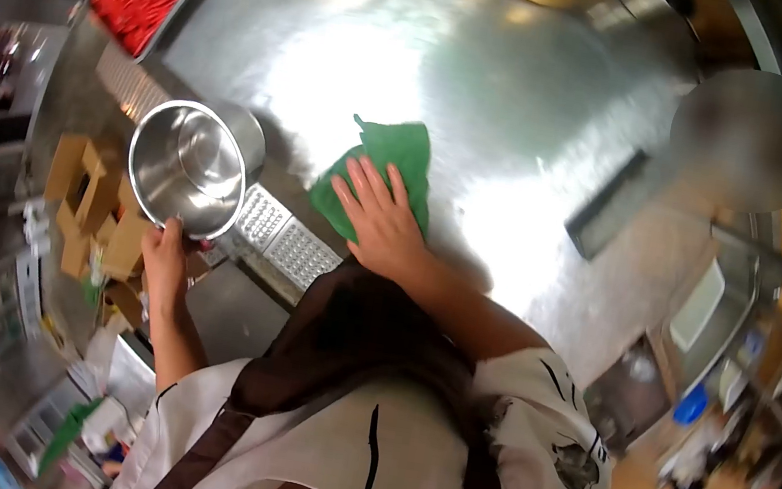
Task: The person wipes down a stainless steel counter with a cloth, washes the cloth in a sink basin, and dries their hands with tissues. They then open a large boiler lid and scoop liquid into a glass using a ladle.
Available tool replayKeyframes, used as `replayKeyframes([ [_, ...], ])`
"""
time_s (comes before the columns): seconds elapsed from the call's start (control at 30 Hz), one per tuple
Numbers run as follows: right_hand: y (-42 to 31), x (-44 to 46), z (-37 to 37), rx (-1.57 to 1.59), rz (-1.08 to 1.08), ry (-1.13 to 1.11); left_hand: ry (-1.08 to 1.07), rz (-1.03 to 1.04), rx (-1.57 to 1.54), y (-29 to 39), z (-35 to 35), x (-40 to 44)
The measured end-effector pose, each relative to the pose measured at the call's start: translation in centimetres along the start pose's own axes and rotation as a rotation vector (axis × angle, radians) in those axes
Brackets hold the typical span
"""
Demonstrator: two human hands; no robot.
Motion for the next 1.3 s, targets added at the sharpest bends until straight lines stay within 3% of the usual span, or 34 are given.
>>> replayKeyframes([
  [0.27,6.6,-23.6,0.4,-0.021,0.511,0.027,-0.348,0.02,0.08,3.6,14.9,5.3],
  [0.5,12.1,-42.3,1.5,-0.065,0.675,0.072,-0.523,0.039,0.124,5.1,24.2,5.2],
  [0.67,13.4,-47.9,1.2,-0.045,0.704,0.134,-0.584,0.037,0.108,6.3,25.4,3.6],
  [0.73,14.1,-50.5,1.4,-0.03,0.69,0.178,-0.371,0.059,0.071,6.2,24.8,1.2],
  [0.8,14.8,-53.0,2.3,-0.008,0.713,0.168,-0.34,0.213,0.071,4.8,23.1,-0.2],
  [0.83,14.8,-54.1,2.1,0.191,0.745,0.295,-0.298,0.275,0.055,4.1,22.4,-2.0],
  [0.87,15.0,-55.3,2.3,0.179,0.732,0.304,-0.251,0.334,0.043,3.4,21.7,-3.9],
  [0.93,16.4,-58.0,3.1,0.608,0.979,0.507,-0.215,0.32,0.029,1.8,21.1,-8.0],
  [0.97,16.7,-58.7,2.2,0.656,0.995,0.671,-0.228,0.239,0.011,0.8,21.2,-9.7],
  [1.07,20.0,-61.2,-1.4,0.948,0.99,0.891,-0.288,0.139,-0.023,1.4,25.0,-17.7],
  [1.2,26.7,-64.1,-8.8,0.912,0.894,1.214,-0.502,0.296,0.012,5.0,30.1,-26.4],
  [1.27,29.5,-64.5,-12.2,1.071,0.871,1.419,-0.581,0.399,0.056,6.1,31.7,-29.4],
  [1.3,31.0,-64.5,-13.5,1.164,0.751,1.522,-0.667,0.396,0.063,6.4,32.5,-30.6],
])
Point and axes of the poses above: each hand's wrist, its own x-axis towards the middle knuckle, its own z-axis out of the palm, y = z × x, the point moved 1 cm from there along x, towards the middle knuckle, and after that the axes turned 6 degrees about z, right-handed, at the moved point
